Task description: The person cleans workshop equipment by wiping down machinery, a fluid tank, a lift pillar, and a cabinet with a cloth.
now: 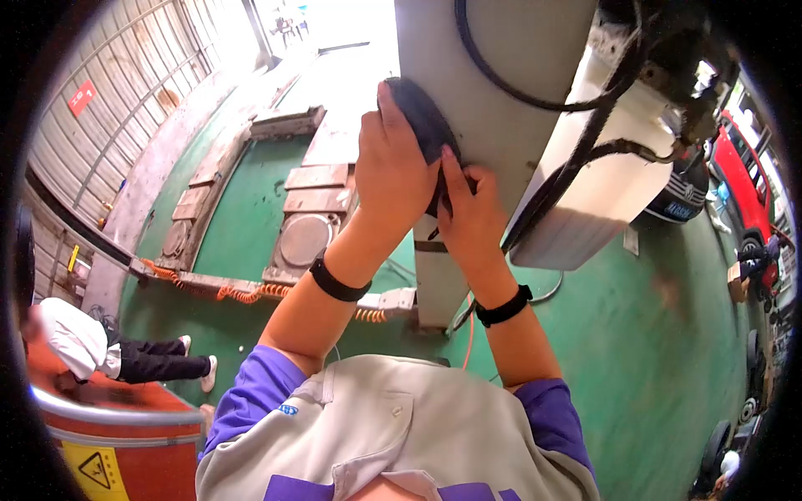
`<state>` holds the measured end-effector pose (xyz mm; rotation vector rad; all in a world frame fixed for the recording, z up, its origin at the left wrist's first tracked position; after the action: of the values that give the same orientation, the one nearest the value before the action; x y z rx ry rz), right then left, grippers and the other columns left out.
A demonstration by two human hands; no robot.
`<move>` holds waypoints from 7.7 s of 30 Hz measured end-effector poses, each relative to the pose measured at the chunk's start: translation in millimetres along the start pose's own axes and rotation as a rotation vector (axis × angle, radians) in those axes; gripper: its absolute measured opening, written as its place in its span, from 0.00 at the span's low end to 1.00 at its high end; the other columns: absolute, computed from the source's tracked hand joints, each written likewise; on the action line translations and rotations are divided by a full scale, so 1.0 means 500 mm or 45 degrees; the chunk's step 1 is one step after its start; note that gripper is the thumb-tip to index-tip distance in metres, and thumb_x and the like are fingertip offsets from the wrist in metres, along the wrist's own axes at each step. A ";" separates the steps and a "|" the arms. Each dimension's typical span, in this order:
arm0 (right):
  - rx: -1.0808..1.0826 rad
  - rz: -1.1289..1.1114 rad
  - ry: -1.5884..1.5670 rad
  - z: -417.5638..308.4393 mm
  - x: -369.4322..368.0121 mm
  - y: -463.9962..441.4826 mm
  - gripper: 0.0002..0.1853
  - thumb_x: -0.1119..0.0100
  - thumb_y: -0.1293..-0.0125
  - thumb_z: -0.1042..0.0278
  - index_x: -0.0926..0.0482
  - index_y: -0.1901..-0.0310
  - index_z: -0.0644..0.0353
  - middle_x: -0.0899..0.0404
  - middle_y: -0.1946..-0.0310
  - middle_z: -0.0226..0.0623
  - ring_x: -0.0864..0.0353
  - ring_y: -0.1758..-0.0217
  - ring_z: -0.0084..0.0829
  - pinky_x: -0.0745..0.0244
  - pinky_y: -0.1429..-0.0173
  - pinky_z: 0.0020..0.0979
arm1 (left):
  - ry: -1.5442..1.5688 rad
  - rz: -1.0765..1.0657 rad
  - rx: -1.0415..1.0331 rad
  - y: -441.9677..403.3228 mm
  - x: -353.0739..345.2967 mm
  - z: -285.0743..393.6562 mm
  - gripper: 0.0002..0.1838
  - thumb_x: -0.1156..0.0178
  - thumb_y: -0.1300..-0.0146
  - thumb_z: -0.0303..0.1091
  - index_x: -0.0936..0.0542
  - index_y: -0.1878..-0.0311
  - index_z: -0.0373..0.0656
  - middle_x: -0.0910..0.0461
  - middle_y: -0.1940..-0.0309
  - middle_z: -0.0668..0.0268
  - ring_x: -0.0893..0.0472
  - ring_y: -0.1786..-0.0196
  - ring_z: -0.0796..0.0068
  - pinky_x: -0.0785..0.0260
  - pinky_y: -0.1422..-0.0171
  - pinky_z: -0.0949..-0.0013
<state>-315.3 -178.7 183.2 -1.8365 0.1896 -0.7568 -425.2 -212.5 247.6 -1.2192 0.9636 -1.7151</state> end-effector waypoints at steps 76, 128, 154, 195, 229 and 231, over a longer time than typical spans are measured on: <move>-0.904 -0.578 -0.292 0.159 -0.087 0.514 0.17 0.39 0.41 0.68 0.32 0.53 0.59 0.22 0.64 0.54 0.23 0.59 0.60 0.27 0.58 0.50 | 0.921 -0.978 0.338 0.469 -0.099 -0.068 0.31 0.42 0.48 0.19 0.31 0.38 0.39 0.23 0.49 0.50 0.23 0.46 0.53 0.31 0.40 0.62; -0.245 0.011 0.133 -0.017 -0.042 0.112 0.30 0.32 0.51 0.73 0.31 0.44 0.62 0.36 0.48 0.53 0.35 0.45 0.54 0.36 0.40 0.47 | 1.210 -0.443 0.338 0.313 -0.090 -0.196 0.22 0.36 0.49 0.22 0.26 0.49 0.38 0.23 0.56 0.55 0.23 0.53 0.53 0.31 0.46 0.60; -0.243 0.160 0.065 -0.022 -0.004 0.094 0.23 0.33 0.50 0.74 0.28 0.50 0.61 0.33 0.52 0.48 0.30 0.48 0.51 0.33 0.44 0.45 | 1.245 -0.457 0.645 0.315 -0.104 -0.197 0.11 0.38 0.39 0.29 0.27 0.55 0.39 0.24 0.66 0.56 0.24 0.64 0.63 0.31 0.56 0.66; -0.349 -0.052 0.078 0.057 -0.080 0.200 0.22 0.41 0.45 0.77 0.32 0.47 0.63 0.33 0.52 0.54 0.30 0.50 0.58 0.31 0.46 0.48 | 1.025 -0.534 0.424 0.400 -0.194 -0.207 0.28 0.39 0.39 0.28 0.33 0.36 0.32 0.30 0.49 0.47 0.28 0.48 0.49 0.35 0.39 0.60; -0.255 0.005 0.109 0.001 -0.034 0.105 0.19 0.40 0.46 0.74 0.24 0.50 0.64 0.31 0.51 0.52 0.27 0.51 0.54 0.29 0.46 0.45 | 0.976 -0.305 0.245 0.281 -0.118 -0.155 0.24 0.46 0.40 0.22 0.31 0.39 0.30 0.30 0.53 0.44 0.28 0.53 0.44 0.33 0.48 0.55; -0.267 -0.032 0.131 0.001 -0.035 0.083 0.20 0.39 0.47 0.74 0.24 0.50 0.63 0.31 0.51 0.52 0.27 0.51 0.54 0.29 0.47 0.45 | 0.971 -0.316 0.244 0.282 -0.118 -0.157 0.24 0.47 0.40 0.21 0.31 0.39 0.30 0.30 0.54 0.43 0.28 0.54 0.43 0.33 0.49 0.55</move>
<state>-319.6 -186.9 139.2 -2.0014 0.3234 -0.8774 -463.4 -203.0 80.3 -0.5593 1.0594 -2.4862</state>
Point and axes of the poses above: each hand's wrist, its own y-axis away from the middle knuckle, its own x-axis out of the back of the hand, z = x × y, the point moved 10 cm from there along -y, towards the middle knuckle
